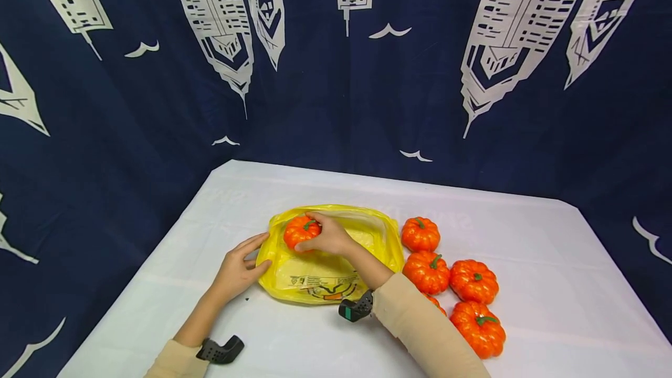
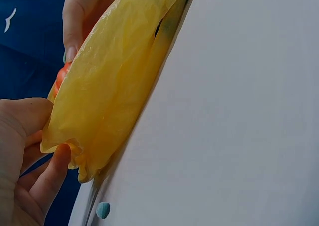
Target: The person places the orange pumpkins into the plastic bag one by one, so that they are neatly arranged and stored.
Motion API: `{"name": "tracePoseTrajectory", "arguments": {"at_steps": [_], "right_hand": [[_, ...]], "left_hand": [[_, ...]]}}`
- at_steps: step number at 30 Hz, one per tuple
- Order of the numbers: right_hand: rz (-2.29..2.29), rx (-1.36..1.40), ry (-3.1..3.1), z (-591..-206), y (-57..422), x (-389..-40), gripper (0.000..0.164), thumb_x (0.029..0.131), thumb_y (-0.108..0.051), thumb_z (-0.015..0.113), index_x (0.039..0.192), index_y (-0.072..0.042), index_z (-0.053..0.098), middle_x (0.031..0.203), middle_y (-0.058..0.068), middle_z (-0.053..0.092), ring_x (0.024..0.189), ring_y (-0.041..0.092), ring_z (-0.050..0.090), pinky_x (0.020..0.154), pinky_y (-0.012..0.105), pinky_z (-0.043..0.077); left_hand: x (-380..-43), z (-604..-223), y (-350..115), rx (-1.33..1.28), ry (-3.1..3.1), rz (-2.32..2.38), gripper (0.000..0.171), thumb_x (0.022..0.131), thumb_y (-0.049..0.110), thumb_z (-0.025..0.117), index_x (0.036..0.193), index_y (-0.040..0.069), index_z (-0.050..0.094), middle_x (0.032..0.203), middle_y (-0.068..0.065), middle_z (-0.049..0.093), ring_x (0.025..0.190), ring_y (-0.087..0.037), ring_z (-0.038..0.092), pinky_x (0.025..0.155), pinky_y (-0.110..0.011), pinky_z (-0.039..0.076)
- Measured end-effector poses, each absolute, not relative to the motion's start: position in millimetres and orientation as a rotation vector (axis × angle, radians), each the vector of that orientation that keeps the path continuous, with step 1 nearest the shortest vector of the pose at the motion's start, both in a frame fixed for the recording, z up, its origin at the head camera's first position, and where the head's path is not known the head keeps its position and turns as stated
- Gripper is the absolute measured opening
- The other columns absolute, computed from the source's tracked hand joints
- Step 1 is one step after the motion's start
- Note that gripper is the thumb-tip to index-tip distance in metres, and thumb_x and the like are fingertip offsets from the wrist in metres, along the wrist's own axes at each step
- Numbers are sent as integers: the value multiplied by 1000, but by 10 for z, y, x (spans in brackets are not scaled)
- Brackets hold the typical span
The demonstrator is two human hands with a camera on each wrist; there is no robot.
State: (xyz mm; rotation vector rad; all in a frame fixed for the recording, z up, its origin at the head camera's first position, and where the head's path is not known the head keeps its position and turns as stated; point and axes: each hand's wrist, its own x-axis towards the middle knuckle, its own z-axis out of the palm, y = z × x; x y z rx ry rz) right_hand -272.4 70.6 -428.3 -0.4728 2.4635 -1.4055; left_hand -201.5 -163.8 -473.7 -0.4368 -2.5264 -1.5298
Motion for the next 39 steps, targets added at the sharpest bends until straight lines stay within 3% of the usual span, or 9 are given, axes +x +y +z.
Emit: {"name": "tracePoseTrajectory", "arguments": {"at_steps": [20, 39], "right_hand": [[-1672, -235, 2574, -4502, 340, -2611, 85, 77, -17, 83, 147, 1, 38, 141, 20, 47, 124, 36, 49, 106, 48, 43], [-1708, -64, 2699, -4649, 159, -2545, 94, 74, -30, 86, 149, -4, 35, 140, 19, 43, 122, 36, 49, 105, 50, 44]], "left_hand": [[-2000, -4740, -1645, -445, -2528, -1538, 61, 84, -2, 72, 140, 1, 51, 143, -19, 45, 111, -35, 62, 82, -27, 58], [-2008, -4758, -1651, -461, -2516, -1522, 60, 84, -1, 73, 140, 0, 51, 144, -20, 45, 111, -35, 62, 81, -27, 58]]}}
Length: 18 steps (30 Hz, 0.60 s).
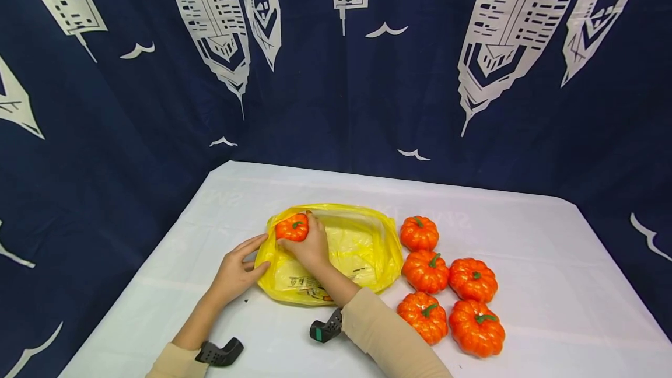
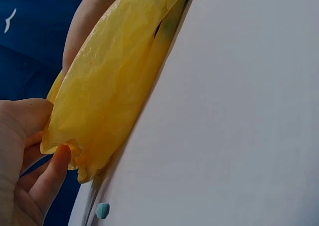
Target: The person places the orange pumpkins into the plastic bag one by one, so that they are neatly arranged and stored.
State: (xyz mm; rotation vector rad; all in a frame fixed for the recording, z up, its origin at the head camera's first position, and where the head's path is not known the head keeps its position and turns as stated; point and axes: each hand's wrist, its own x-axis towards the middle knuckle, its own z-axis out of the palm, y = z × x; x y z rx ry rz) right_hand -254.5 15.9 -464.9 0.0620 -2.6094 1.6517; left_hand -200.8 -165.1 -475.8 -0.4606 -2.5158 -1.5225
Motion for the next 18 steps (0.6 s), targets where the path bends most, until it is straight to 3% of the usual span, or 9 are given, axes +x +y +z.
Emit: {"name": "tracePoseTrajectory", "arguments": {"at_steps": [9, 18], "right_hand": [[1609, 61, -2634, -4608, 174, -2509, 97, 72, -32, 87, 149, -6, 35, 138, 19, 42, 121, 36, 50, 104, 51, 45], [1671, 144, -2594, -4411, 359, -2333, 88, 77, -28, 84, 149, -8, 37, 148, 21, 36, 130, 40, 43, 106, 54, 41]], "left_hand": [[-2013, -4766, -1659, -449, -2517, -1531, 61, 84, -1, 73, 140, 1, 51, 144, -19, 45, 110, -35, 62, 81, -26, 58], [-2018, -4774, -1648, -463, -2506, -1538, 60, 83, -2, 73, 140, 0, 51, 143, -20, 45, 108, -36, 63, 80, -26, 58]]}}
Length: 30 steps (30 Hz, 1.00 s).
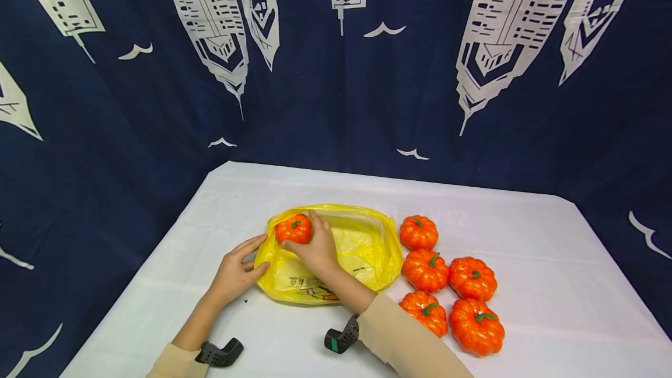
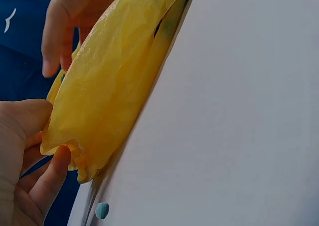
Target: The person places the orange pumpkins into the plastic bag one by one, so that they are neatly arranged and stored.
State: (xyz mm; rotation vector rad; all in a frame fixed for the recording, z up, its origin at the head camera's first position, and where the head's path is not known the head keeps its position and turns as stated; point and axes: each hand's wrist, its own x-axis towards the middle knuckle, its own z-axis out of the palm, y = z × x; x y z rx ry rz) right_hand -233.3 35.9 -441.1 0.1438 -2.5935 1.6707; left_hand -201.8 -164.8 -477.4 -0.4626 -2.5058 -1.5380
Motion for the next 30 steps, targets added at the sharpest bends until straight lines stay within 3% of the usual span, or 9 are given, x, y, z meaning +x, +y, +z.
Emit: {"name": "tracePoseTrajectory", "arguments": {"at_steps": [11, 24, 30], "right_hand": [[1735, 281, -2483, -4121, 662, -2091, 84, 79, -22, 83, 148, -4, 38, 148, 14, 41, 129, 33, 44, 108, 50, 40], [1705, 297, -2358, -3996, 1194, -1839, 65, 83, -17, 79, 140, -7, 50, 136, 13, 55, 126, 27, 49, 111, 47, 37], [1723, 272, -2301, -3986, 1481, -1727, 60, 84, -14, 78, 138, -4, 52, 130, 10, 60, 122, 21, 52, 107, 25, 40]], "left_hand": [[-2030, -4774, -1655, -458, -2499, -1560, 61, 83, -2, 73, 140, 0, 51, 143, -19, 46, 107, -35, 63, 80, -25, 58], [-2023, -4771, -1651, -459, -2496, -1557, 60, 83, -2, 73, 139, -1, 51, 143, -20, 46, 109, -36, 63, 81, -26, 58], [-2019, -4779, -1647, -448, -2499, -1557, 60, 83, -2, 73, 139, 0, 51, 143, -20, 46, 108, -36, 63, 80, -26, 58]]}}
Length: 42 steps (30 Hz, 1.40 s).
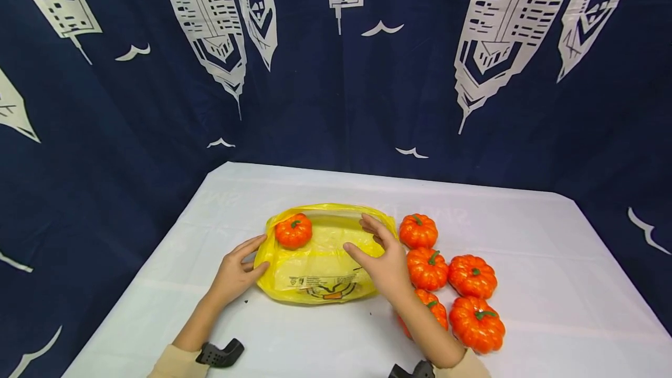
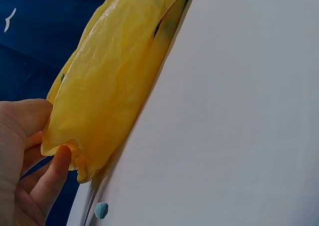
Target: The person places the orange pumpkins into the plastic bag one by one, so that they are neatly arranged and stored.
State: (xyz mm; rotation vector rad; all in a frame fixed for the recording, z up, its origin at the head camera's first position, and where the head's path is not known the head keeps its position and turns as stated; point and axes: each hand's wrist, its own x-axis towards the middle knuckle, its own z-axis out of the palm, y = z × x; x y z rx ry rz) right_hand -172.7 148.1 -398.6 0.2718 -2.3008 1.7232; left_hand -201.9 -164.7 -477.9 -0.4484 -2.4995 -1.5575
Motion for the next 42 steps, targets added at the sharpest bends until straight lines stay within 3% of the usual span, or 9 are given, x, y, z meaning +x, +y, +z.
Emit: {"name": "tracePoseTrajectory", "arguments": {"at_steps": [4, 9, 21, 33, 42], "right_hand": [[1739, 285, -2231, -4010, 1688, -1651, 57, 85, -6, 75, 136, 1, 53, 126, 6, 62, 116, 11, 55, 101, 13, 41], [1702, 239, -2211, -4035, 1927, -1561, 53, 86, -4, 74, 135, 1, 54, 122, 1, 64, 112, 3, 57, 99, 13, 43], [1762, 212, -2040, -4054, 2377, -1404, 48, 84, 13, 67, 130, 6, 56, 116, -3, 68, 110, 7, 60, 97, 13, 45], [1839, 191, -1988, -4183, 2817, -1340, 48, 85, 16, 64, 131, 6, 56, 118, -4, 68, 110, 6, 61, 92, 12, 47], [1749, 255, -2090, -4239, 3179, -1371, 47, 86, 16, 63, 132, 9, 53, 121, -8, 66, 112, 3, 57, 92, 5, 43]], "left_hand": [[-2020, -4782, -1640, -453, -2500, -1563, 60, 83, -2, 73, 139, 0, 51, 143, -21, 45, 107, -36, 64, 80, -26, 58], [-2015, -4780, -1639, -444, -2503, -1557, 60, 83, -2, 73, 139, 0, 51, 143, -20, 46, 105, -35, 65, 79, -26, 58], [-2021, -4786, -1637, -408, -2522, -1569, 60, 83, -2, 73, 139, 1, 52, 143, -19, 46, 106, -36, 64, 79, -27, 59], [-2017, -4787, -1642, -410, -2522, -1567, 60, 83, -2, 73, 139, 1, 52, 143, -21, 46, 107, -37, 63, 79, -27, 59], [-2009, -4771, -1643, -438, -2500, -1594, 60, 83, -3, 73, 139, 0, 51, 143, -21, 45, 107, -37, 63, 80, -27, 59]]}}
